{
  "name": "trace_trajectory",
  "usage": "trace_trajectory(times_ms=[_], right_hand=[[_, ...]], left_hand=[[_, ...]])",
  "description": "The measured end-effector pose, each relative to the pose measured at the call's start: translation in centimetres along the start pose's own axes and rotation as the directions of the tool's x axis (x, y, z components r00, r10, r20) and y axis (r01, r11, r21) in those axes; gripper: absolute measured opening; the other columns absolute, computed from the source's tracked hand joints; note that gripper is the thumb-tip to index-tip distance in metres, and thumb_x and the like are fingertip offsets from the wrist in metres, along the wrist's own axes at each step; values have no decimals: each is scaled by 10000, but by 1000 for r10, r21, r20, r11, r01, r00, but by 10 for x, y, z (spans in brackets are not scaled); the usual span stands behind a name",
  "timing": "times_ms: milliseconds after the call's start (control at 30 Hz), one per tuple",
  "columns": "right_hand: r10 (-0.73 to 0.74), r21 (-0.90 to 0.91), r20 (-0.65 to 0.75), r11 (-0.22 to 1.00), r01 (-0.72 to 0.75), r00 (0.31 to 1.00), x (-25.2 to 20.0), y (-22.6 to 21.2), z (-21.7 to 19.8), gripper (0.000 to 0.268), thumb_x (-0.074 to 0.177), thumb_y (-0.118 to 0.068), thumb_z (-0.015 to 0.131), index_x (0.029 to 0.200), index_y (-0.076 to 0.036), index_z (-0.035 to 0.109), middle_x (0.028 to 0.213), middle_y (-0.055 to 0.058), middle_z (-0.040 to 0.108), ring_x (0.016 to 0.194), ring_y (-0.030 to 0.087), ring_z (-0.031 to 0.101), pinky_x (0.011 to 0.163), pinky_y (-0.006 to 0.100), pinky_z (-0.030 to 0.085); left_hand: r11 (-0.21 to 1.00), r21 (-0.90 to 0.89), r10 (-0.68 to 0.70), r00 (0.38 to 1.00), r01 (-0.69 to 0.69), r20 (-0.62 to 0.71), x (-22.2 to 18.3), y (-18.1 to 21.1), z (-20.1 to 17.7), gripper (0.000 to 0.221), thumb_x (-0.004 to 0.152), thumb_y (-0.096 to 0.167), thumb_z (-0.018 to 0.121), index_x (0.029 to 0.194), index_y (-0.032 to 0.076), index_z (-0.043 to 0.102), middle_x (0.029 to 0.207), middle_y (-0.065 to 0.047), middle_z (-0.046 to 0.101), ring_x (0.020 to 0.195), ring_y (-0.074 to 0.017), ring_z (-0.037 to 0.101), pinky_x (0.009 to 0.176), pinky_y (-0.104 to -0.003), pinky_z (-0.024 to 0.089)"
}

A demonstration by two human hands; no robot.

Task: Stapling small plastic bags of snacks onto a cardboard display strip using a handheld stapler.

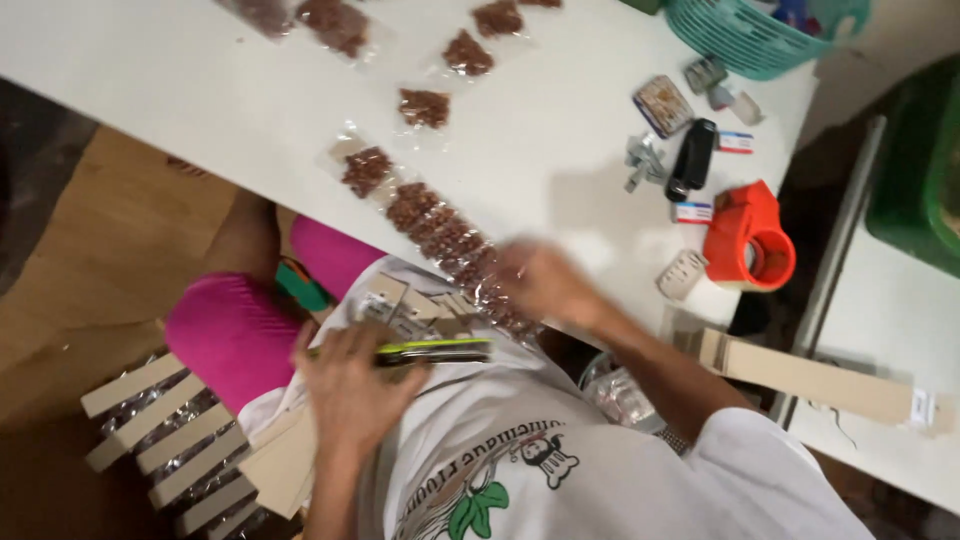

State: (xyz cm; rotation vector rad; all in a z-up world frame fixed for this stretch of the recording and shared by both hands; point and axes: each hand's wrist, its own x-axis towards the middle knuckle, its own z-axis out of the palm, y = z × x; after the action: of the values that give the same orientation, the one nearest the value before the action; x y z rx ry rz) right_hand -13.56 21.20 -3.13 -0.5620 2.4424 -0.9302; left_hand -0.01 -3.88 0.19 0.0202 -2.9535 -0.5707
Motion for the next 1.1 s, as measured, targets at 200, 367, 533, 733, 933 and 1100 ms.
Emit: trace_trajectory(times_ms=[200,367,533,733,933,1100], right_hand=[[-6,-346,-704,876,-336,711,32,177,-82,310,866,-27,574,1100,-39,777,952,233,705,789,443,664,679,539,516],[55,-335,-749,828,-449,660,40,202,-93,109,922,-2,587,938,76,661,940,275,566,640,540,605,560,605,505],[9,-393,-781,771,-501,625,59,249,-84,159,921,-128,637,960,10,706,949,253,617,682,524,642,609,634,515],[54,-385,-754,771,-507,654,46,237,-83,160,873,-103,695,1008,-20,677,915,209,642,781,482,715,681,590,579],[5,-411,-743,786,-462,669,40,251,-81,116,856,-47,724,970,-65,733,884,145,638,761,425,709,681,520,581],[-264,-541,-757,766,-347,597,30,221,-88,195,824,-90,850,947,-187,733,824,32,647,810,286,694,758,414,551]], left_hand=[[958,152,-260,959,242,110,-25,-43,-15,631,792,633,472,1057,137,760,1156,-92,754,1143,-286,648,1149,-522,263],[953,200,-237,971,227,29,-39,-72,0,596,815,649,549,942,98,736,1015,-89,765,1046,-315,658,1138,-540,273],[938,225,-286,955,262,79,-23,-65,-2,667,836,713,489,986,117,748,1068,-98,768,1091,-316,673,1137,-555,274],[952,67,-296,954,299,-50,2,-51,7,556,739,634,773,957,123,766,1056,-155,763,1120,-432,687,1201,-564,220],[989,-37,-145,980,141,-139,26,-35,9,551,705,578,805,821,47,712,833,-160,699,912,-375,674,1175,-569,237],[995,0,-97,973,99,-207,39,-30,12,558,704,588,806,783,47,694,773,-142,667,866,-365,668,1152,-562,270]])
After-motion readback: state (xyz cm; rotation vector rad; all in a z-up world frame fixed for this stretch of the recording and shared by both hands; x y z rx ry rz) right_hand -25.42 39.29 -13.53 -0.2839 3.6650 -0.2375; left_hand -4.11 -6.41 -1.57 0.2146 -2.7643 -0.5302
